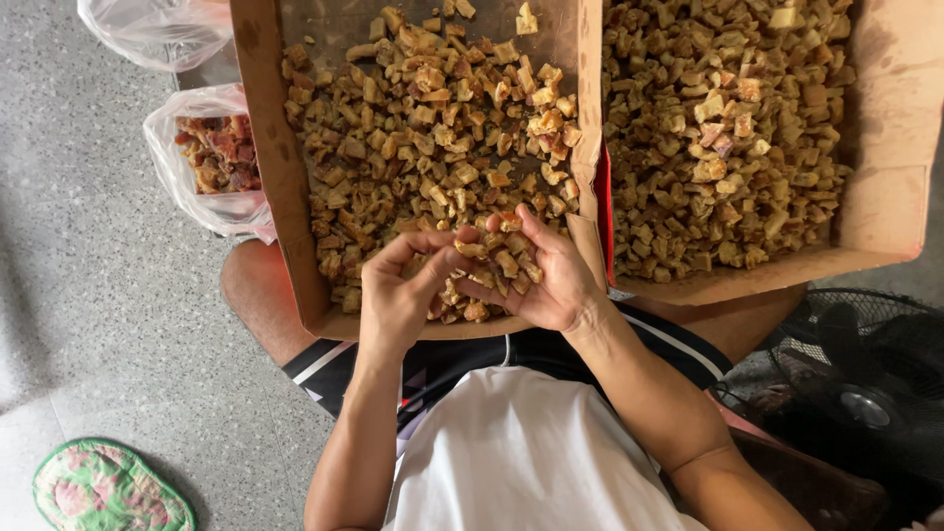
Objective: The person sits on the floor and uses both hands to pick up, separate, and sort small, cubed, brownish food items between two cardboard boxes. They repeatedly scoop handfuls from one box and transfer them to the other.
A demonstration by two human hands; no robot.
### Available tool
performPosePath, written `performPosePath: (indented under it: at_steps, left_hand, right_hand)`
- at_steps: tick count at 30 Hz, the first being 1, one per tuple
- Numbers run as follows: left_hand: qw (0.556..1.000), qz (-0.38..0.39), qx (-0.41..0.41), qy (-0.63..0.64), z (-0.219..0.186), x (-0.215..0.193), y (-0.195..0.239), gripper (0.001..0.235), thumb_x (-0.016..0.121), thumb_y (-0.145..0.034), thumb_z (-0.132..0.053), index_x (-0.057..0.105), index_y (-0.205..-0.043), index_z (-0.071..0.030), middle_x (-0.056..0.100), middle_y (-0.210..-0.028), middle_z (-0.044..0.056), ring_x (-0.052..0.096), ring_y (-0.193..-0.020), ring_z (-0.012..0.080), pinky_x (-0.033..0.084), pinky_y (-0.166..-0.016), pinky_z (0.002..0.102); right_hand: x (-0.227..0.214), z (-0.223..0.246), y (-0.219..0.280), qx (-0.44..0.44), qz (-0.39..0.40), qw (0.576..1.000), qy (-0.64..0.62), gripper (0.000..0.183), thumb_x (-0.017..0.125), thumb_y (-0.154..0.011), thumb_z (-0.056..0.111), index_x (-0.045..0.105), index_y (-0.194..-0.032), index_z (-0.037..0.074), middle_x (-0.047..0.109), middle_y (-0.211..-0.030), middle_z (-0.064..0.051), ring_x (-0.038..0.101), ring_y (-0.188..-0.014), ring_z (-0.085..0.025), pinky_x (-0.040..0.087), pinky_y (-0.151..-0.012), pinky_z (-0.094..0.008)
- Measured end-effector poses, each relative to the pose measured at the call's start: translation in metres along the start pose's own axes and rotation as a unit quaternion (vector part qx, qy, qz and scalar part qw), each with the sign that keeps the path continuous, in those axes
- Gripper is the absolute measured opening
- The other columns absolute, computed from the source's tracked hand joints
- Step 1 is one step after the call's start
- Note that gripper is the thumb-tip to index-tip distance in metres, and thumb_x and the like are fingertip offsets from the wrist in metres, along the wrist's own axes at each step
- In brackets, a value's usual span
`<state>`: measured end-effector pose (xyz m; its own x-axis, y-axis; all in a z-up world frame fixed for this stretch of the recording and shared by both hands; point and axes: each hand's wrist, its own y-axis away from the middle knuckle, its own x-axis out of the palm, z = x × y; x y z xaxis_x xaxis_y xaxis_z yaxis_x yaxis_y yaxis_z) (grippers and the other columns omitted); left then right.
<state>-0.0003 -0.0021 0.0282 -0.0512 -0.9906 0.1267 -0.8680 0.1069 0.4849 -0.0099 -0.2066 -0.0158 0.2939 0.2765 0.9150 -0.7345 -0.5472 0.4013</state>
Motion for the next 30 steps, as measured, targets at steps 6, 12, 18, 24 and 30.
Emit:
performPosePath:
  at_steps: [6,12,18,24,30]
  left_hand:
    - [0.94,-0.01,0.192,-0.284,-0.019,0.028,0.027,0.027,0.088,-0.079,-0.021,0.077,-0.096,-0.003,0.075,-0.087,0.006,0.073,-0.072,0.0128,0.058,-0.064,0.027]
    - [0.95,-0.047,0.124,-0.284,-0.013,0.037,0.02,0.019,0.086,-0.082,-0.017,0.078,-0.092,-0.003,0.076,-0.083,0.005,0.073,-0.065,0.0118,0.057,-0.06,0.026]
    - [0.997,-0.021,-0.061,-0.046,0.008,0.018,0.005,0.023,0.082,-0.09,-0.015,0.078,-0.095,0.007,0.071,-0.076,0.004,0.054,-0.06,0.0069,0.041,-0.051,0.022]
    - [0.953,-0.059,0.137,-0.265,-0.004,0.029,0.021,0.028,0.087,-0.082,-0.018,0.079,-0.103,-0.001,0.075,-0.082,0.004,0.066,-0.063,0.008,0.054,-0.056,0.024]
    - [0.944,-0.068,0.193,-0.259,-0.012,0.046,0.026,0.032,0.084,-0.084,-0.015,0.077,-0.112,-0.001,0.075,-0.09,0.005,0.071,-0.07,0.0094,0.056,-0.062,0.025]
  right_hand:
    - [-0.009,-0.007,-0.001,-0.021,0.03,0.999,0.007,0.041,0.042,-0.117,0.042,0.061,-0.12,0.005,0.066,-0.131,-0.016,0.066,-0.119,-0.029,0.054,-0.105,-0.045]
    - [0.002,-0.009,0.003,-0.042,-0.012,0.998,0.041,0.039,0.041,-0.113,0.04,0.06,-0.118,0.006,0.064,-0.13,-0.014,0.065,-0.118,-0.028,0.055,-0.105,-0.046]
    - [0.008,-0.004,0.005,-0.054,-0.042,0.997,0.025,0.037,0.042,-0.111,0.036,0.062,-0.12,0.007,0.062,-0.137,-0.016,0.066,-0.12,-0.03,0.056,-0.102,-0.047]
    - [0.009,-0.007,0.007,-0.075,-0.044,0.992,0.086,0.036,0.044,-0.113,0.036,0.062,-0.123,0.006,0.059,-0.152,-0.012,0.061,-0.123,-0.023,0.05,-0.087,-0.033]
    - [0.017,-0.008,0.005,-0.121,-0.05,0.986,0.106,0.036,0.046,-0.109,0.034,0.062,-0.123,0.005,0.054,-0.153,-0.014,0.056,-0.137,-0.029,0.05,-0.113,-0.042]
